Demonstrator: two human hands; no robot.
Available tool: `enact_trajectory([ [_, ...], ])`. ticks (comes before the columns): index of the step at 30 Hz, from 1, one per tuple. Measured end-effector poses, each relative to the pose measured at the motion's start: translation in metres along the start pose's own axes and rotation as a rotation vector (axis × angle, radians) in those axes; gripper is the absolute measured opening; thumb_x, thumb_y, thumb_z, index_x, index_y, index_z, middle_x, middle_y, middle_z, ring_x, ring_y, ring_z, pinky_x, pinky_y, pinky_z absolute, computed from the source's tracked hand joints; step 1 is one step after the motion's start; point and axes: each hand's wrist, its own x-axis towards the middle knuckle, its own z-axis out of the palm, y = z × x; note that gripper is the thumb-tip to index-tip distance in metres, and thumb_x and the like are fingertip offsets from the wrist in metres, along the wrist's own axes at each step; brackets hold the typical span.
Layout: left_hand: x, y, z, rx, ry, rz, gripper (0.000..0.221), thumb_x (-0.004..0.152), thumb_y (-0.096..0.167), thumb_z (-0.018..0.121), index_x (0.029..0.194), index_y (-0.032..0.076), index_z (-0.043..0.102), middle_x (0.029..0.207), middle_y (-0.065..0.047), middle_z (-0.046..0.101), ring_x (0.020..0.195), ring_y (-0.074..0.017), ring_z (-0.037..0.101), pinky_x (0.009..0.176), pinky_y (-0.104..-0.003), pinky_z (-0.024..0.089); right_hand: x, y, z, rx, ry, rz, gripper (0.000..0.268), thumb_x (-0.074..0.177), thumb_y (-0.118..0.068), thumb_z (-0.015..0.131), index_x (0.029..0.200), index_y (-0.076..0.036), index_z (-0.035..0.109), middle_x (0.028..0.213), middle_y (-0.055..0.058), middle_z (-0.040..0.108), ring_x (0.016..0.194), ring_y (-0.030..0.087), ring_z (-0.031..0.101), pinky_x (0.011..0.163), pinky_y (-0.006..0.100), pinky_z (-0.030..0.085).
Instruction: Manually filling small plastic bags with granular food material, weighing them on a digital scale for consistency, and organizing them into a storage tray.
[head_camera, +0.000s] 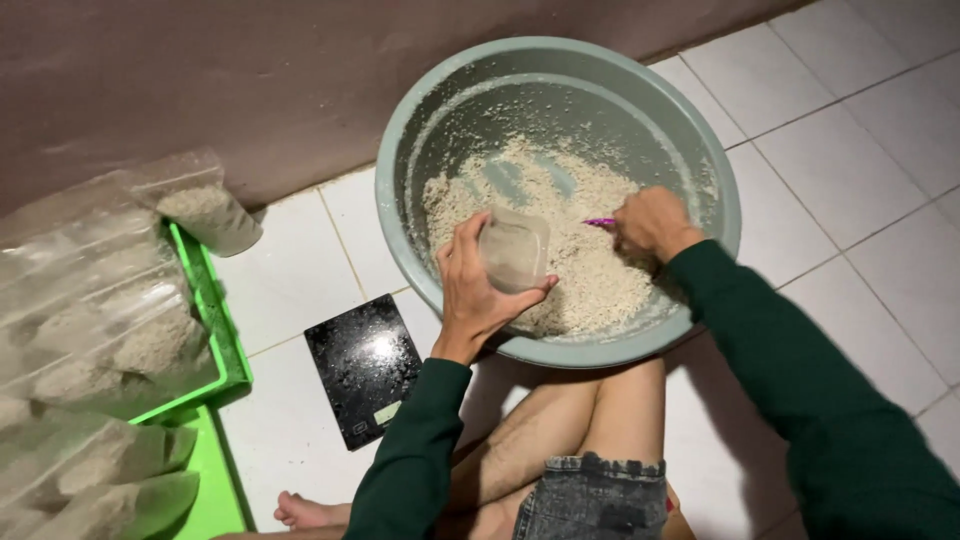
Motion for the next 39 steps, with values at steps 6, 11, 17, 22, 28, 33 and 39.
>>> enact_trajectory([
  [6, -0.001, -0.014, 0.005, 0.027, -0.081, -0.032, 0.111, 0.050, 0.050, 0.094, 0.137, 0.006, 0.041, 0.126, -0.014, 0.053, 0.117, -0.0335, 0.058, 0.105, -0.047, 0.037, -0.043, 0.000, -0.039, 0.411, 0.114, -0.036, 0.040, 0.077, -0.045, 0.052, 0.066, -0.013, 0.074, 0.066, 0.016, 0.071, 0.067, 0.037, 0.071, 0.065, 0.047, 0.058],
  [11, 0.004, 0.006, -0.002, 0.021, -0.141, -0.044, 0.114, 0.050, 0.046, 0.094, 0.138, 0.003, 0.037, 0.128, -0.020, 0.050, 0.120, -0.0413, 0.056, 0.108, -0.052, 0.035, -0.058, -0.028, -0.046, 0.497, 0.005, 0.024, 0.042, 0.079, -0.047, 0.050, 0.072, -0.014, 0.076, 0.072, 0.018, 0.072, 0.075, 0.040, 0.072, 0.067, 0.049, 0.058],
  [17, 0.007, 0.000, 0.000, 0.110, -0.133, -0.051, 0.113, 0.050, 0.049, 0.091, 0.138, 0.007, 0.036, 0.125, -0.014, 0.050, 0.116, -0.0368, 0.059, 0.105, -0.048, 0.038, -0.081, -0.009, -0.061, 0.597, -0.077, 0.092, 0.044, 0.085, -0.051, 0.046, 0.082, -0.021, 0.079, 0.081, 0.017, 0.075, 0.087, 0.038, 0.073, 0.078, 0.047, 0.058],
  [22, 0.008, -0.001, 0.001, 0.133, -0.124, -0.070, 0.111, 0.050, 0.051, 0.090, 0.138, 0.009, 0.038, 0.124, -0.012, 0.052, 0.116, -0.0349, 0.060, 0.104, -0.047, 0.038, -0.111, 0.021, -0.089, 0.829, -0.097, 0.208, 0.039, 0.090, -0.044, 0.048, 0.090, -0.023, 0.080, 0.088, 0.016, 0.077, 0.095, 0.040, 0.071, 0.086, 0.051, 0.056],
  [28, 0.011, 0.004, -0.002, 0.179, -0.104, -0.124, 0.107, 0.051, 0.050, 0.090, 0.136, 0.009, 0.040, 0.119, -0.013, 0.054, 0.114, -0.0360, 0.057, 0.103, -0.052, 0.036, -0.145, 0.044, -0.163, 1.012, 0.032, 0.364, 0.040, 0.094, -0.041, 0.047, 0.088, -0.020, 0.080, 0.084, 0.023, 0.073, 0.092, 0.047, 0.067, 0.084, 0.057, 0.052],
  [33, 0.011, 0.011, 0.000, 0.224, -0.112, -0.158, 0.113, 0.047, 0.050, 0.089, 0.138, 0.009, 0.037, 0.122, -0.014, 0.052, 0.116, -0.0370, 0.055, 0.103, -0.054, 0.034, -0.151, 0.046, -0.209, 1.001, 0.079, 0.472, 0.035, 0.093, -0.050, 0.047, 0.086, -0.035, 0.077, 0.076, 0.012, 0.073, 0.089, 0.041, 0.069, 0.081, 0.051, 0.055],
  [39, 0.012, 0.015, 0.001, 0.246, -0.156, -0.161, 0.117, 0.050, 0.048, 0.088, 0.144, 0.008, 0.032, 0.128, -0.014, 0.047, 0.119, -0.0360, 0.051, 0.103, -0.054, 0.031, -0.136, 0.024, -0.210, 1.059, 0.103, 0.423, 0.036, 0.094, -0.041, 0.048, 0.083, -0.029, 0.080, 0.075, 0.021, 0.072, 0.086, 0.046, 0.069, 0.081, 0.056, 0.053],
])
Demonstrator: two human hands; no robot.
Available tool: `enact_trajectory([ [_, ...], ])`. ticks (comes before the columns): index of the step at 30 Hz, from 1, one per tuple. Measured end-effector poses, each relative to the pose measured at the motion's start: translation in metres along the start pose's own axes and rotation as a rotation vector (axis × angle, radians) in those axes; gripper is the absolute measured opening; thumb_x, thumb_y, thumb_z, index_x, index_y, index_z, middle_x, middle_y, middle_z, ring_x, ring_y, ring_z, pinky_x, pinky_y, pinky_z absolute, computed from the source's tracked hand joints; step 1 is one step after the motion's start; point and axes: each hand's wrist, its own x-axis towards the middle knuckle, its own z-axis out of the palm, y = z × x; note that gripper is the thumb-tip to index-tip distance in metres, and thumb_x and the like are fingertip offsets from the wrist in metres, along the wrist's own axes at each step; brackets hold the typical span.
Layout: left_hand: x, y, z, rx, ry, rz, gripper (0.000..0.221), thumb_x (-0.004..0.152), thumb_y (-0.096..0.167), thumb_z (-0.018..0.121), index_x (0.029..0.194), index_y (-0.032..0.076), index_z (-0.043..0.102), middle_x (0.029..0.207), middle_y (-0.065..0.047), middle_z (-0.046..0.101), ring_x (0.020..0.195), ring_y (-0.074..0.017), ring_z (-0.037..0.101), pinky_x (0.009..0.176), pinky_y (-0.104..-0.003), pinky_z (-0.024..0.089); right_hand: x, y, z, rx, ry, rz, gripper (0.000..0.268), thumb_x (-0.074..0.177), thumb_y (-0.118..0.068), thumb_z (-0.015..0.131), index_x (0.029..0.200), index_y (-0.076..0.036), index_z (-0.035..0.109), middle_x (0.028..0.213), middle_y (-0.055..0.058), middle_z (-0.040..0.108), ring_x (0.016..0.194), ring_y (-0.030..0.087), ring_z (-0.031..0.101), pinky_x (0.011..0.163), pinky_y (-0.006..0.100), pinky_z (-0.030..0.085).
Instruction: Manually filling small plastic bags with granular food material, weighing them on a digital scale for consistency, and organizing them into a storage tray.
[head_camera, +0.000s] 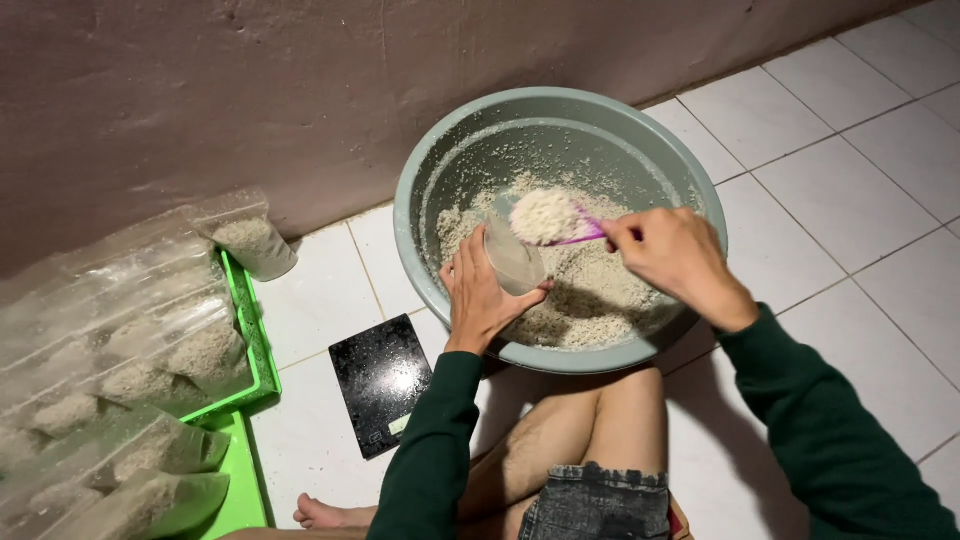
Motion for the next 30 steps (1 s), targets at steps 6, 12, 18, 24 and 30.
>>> enact_trajectory([
  [6, 0.000, -0.002, -0.002, 0.017, -0.002, 0.028, 0.114, 0.052, 0.049, 0.087, 0.143, 0.006, 0.034, 0.128, -0.014, 0.047, 0.117, -0.0360, 0.052, 0.100, -0.055, 0.032, -0.019, -0.044, -0.011, -0.039, 0.050, -0.063, 0.036, 0.093, -0.043, 0.048, 0.086, -0.022, 0.077, 0.072, 0.024, 0.069, 0.082, 0.049, 0.068, 0.072, 0.059, 0.052],
  [12, -0.002, -0.014, 0.006, 0.016, -0.021, 0.018, 0.109, 0.056, 0.054, 0.084, 0.142, 0.008, 0.035, 0.126, -0.010, 0.049, 0.115, -0.0331, 0.055, 0.098, -0.055, 0.036, -0.020, -0.032, 0.008, -0.195, 0.272, -0.204, 0.029, 0.093, -0.041, 0.054, 0.091, -0.023, 0.076, 0.074, 0.011, 0.073, 0.072, 0.038, 0.071, 0.064, 0.050, 0.055],
  [18, -0.002, -0.017, 0.010, 0.021, 0.004, 0.029, 0.103, 0.060, 0.052, 0.082, 0.140, 0.007, 0.037, 0.124, -0.009, 0.049, 0.113, -0.0315, 0.056, 0.096, -0.054, 0.040, -0.023, -0.027, 0.020, -0.318, 0.505, -0.433, 0.025, 0.096, -0.037, 0.058, 0.087, -0.020, 0.075, 0.065, 0.005, 0.068, 0.062, 0.026, 0.070, 0.054, 0.036, 0.054],
  [24, -0.004, -0.019, 0.011, 0.039, 0.070, 0.063, 0.102, 0.058, 0.052, 0.083, 0.137, 0.006, 0.039, 0.119, -0.011, 0.051, 0.111, -0.0328, 0.058, 0.096, -0.053, 0.043, -0.019, -0.017, 0.037, -0.343, 0.627, -0.533, 0.022, 0.096, -0.035, 0.058, 0.089, -0.021, 0.073, 0.060, 0.002, 0.058, 0.060, 0.022, 0.066, 0.054, 0.031, 0.050],
  [30, -0.004, -0.022, 0.015, 0.023, 0.087, 0.072, 0.101, 0.058, 0.052, 0.083, 0.136, 0.007, 0.039, 0.117, -0.011, 0.052, 0.109, -0.0325, 0.059, 0.094, -0.053, 0.044, -0.015, -0.016, 0.043, -0.393, 0.686, -0.553, 0.021, 0.099, -0.035, 0.058, 0.089, -0.024, 0.072, 0.063, -0.002, 0.056, 0.065, 0.018, 0.063, 0.057, 0.028, 0.045],
])
